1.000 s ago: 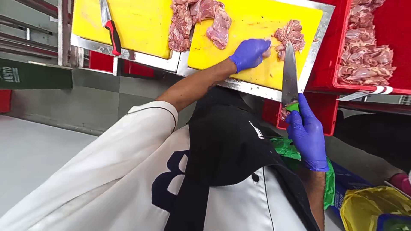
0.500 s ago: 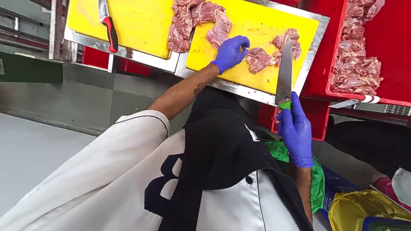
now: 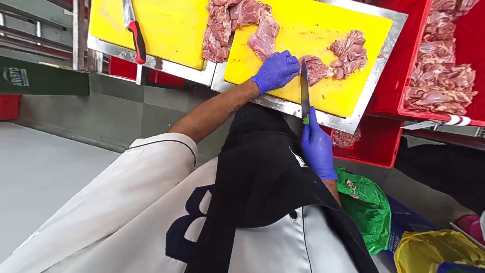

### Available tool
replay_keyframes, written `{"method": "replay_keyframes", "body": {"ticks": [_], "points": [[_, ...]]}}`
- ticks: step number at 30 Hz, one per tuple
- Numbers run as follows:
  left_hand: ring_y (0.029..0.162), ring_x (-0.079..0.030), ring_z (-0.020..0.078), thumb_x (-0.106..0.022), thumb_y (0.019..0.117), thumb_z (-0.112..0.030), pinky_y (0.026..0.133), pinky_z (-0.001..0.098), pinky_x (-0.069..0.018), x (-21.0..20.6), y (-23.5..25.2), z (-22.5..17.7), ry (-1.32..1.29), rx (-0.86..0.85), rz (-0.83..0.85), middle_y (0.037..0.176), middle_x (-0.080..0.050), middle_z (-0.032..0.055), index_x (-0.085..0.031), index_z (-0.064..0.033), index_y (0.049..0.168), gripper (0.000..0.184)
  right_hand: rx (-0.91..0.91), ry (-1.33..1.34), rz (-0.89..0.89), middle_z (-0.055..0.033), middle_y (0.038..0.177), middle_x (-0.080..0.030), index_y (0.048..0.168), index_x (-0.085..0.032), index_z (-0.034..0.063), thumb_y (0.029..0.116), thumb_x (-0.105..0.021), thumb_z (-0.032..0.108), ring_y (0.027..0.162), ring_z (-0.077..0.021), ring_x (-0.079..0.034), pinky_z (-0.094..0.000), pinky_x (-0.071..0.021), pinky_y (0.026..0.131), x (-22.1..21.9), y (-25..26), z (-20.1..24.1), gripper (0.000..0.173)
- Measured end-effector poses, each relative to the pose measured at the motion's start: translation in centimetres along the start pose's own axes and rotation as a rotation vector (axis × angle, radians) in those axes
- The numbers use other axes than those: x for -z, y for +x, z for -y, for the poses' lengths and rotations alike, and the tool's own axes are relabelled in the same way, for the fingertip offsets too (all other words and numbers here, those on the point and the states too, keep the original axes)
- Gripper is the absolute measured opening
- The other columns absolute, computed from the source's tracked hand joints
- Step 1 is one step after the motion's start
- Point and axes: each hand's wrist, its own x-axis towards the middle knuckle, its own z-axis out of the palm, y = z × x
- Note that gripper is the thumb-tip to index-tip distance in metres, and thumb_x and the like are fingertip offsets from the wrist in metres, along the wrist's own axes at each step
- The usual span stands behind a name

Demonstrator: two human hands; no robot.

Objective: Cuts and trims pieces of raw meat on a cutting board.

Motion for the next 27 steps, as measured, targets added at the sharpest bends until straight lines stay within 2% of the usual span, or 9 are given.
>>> {"method": "replay_keyframes", "body": {"ticks": [4, 9, 12, 14, 16, 19, 21, 24, 27], "points": [[0.11, -0.067, 0.032, -0.054, 0.1032, -0.023, 0.085, 0.0478, -0.0546, 0.5, 0.3, -0.6, 0.024, 0.04, 0.062, 0.113, -0.074, 0.0078, -0.077, -0.0126, 0.11, 0.026, -0.055, -0.027, 0.037, -0.0174, 0.091, -0.072, 0.164, -0.026, 0.0261, 0.1081, -0.037, 0.022, 0.08, -0.038, -0.071, -0.0584, -0.0552, 0.07, 0.5, 5.0, 2.5, 0.057], [0.11, -0.067, 0.0317, -0.055, 0.103, -0.022, 0.085, 0.0492, -0.0551, 0.7, 0.6, -0.7, 0.036, 0.044, 0.084, 0.112, -0.074, 0.0076, -0.077, -0.0123, 0.109, 0.025, -0.055, 0.017, -0.002, -0.0204, 0.079, -0.067, 0.164, -0.022, 0.0241, 0.1077, -0.038, 0.016, 0.064, -0.0416, -0.067, -0.0589, -0.0514, 0.051, 0.6, 8.3, 4.4, 0.059], [0.112, -0.067, 0.032, -0.054, 0.1039, -0.024, 0.087, 0.0502, -0.0551, 1.0, 0.7, -0.6, 0.049, 0.053, 0.096, 0.114, -0.074, 0.0072, -0.077, -0.0136, 0.11, 0.026, -0.079, -0.054, 0.077, -0.018, 0.087, -0.07, 0.165, -0.021, 0.0291, 0.1085, -0.036, 0.022, 0.076, -0.0404, -0.07, -0.0598, -0.0543, 0.063, 0.5, 4.6, 2.8, 0.059], [0.114, -0.067, 0.0316, -0.054, 0.1033, -0.024, 0.091, 0.0505, -0.0547, 1.5, 1.2, -0.2, 0.033, 0.119, 0.113, 0.116, -0.074, 0.007, -0.076, -0.0131, 0.11, 0.026, -0.081, -0.1, 0.144, -0.0169, 0.092, -0.071, 0.163, -0.027, 0.0265, 0.1088, -0.033, 0.025, 0.079, -0.0389, -0.07, -0.0578, -0.0554, 0.067, 1.2, -0.2, 1.0, 0.055], [0.115, -0.067, 0.0277, -0.058, 0.0997, -0.029, 0.098, 0.0478, -0.0536, 2.2, 1.9, 0.5, -0.048, 0.262, 0.106, 0.118, -0.073, 0.0075, -0.075, -0.0111, 0.113, 0.028, -0.078, -0.079, 0.212, -0.0179, 0.09, -0.071, 0.163, -0.03, 0.0242, 0.1093, -0.035, 0.025, 0.075, -0.0385, -0.07, -0.0581, -0.0547, 0.064, 3.0, -4.7, -0.5, 0.054], [0.123, -0.062, 0.0271, -0.067, 0.0915, -0.043, 0.107, 0.0464, -0.0493, 2.5, 3.3, 0.6, -0.081, 0.331, 0.211, 0.131, -0.067, 0.0086, -0.067, -0.0125, 0.131, 0.05, -0.051, 0.084, 0.185, -0.0135, 0.083, -0.071, 0.161, -0.037, 0.0226, 0.1079, -0.038, 0.025, 0.065, -0.0291, -0.066, -0.0532, -0.055, 0.061, 4.9, -7.8, -3.2, 0.053], [0.117, -0.066, 0.0317, -0.065, 0.0931, -0.033, 0.099, 0.0535, -0.0536, 2.5, 3.8, -0.8, -0.029, 0.252, 0.34, 0.12, -0.07, 0.0121, -0.071, -0.0104, 0.12, 0.036, -0.097, 0.168, 0.101, -0.0084, 0.081, -0.069, 0.161, -0.038, 0.0244, 0.1078, -0.037, 0.028, 0.062, -0.0211, -0.062, -0.0471, -0.0539, 0.059, 5.5, -8.2, -4.5, 0.053], [0.099, -0.07, 0.0385, -0.063, 0.0913, -0.02, 0.084, 0.0612, -0.0549, 3.5, 3.2, -3.2, -0.003, 0.163, 0.553, 0.099, -0.071, 0.0177, -0.071, -0.005, 0.103, 0.02, -0.193, 0.232, 0.002, -0.0065, 0.081, -0.067, 0.162, -0.035, 0.0258, 0.1089, -0.036, 0.029, 0.063, -0.0197, -0.062, -0.0454, -0.0541, 0.059, 5.5, -9.1, -5.5, 0.053], [0.083, -0.071, 0.024, -0.07, 0.0868, -0.02, 0.078, 0.0487, -0.0591, 4.4, 4.2, -5.3, -0.343, 0.022, 0.611, 0.089, -0.073, 0.0103, -0.075, -0.0055, 0.099, 0.019, -0.29, 0.349, -0.061, -0.0068, 0.081, -0.067, 0.161, -0.037, 0.027, 0.1092, -0.038, 0.029, 0.062, -0.0186, -0.062, -0.0434, -0.0551, 0.06, 4.2, -11.3, -5.7, 0.052]]}}
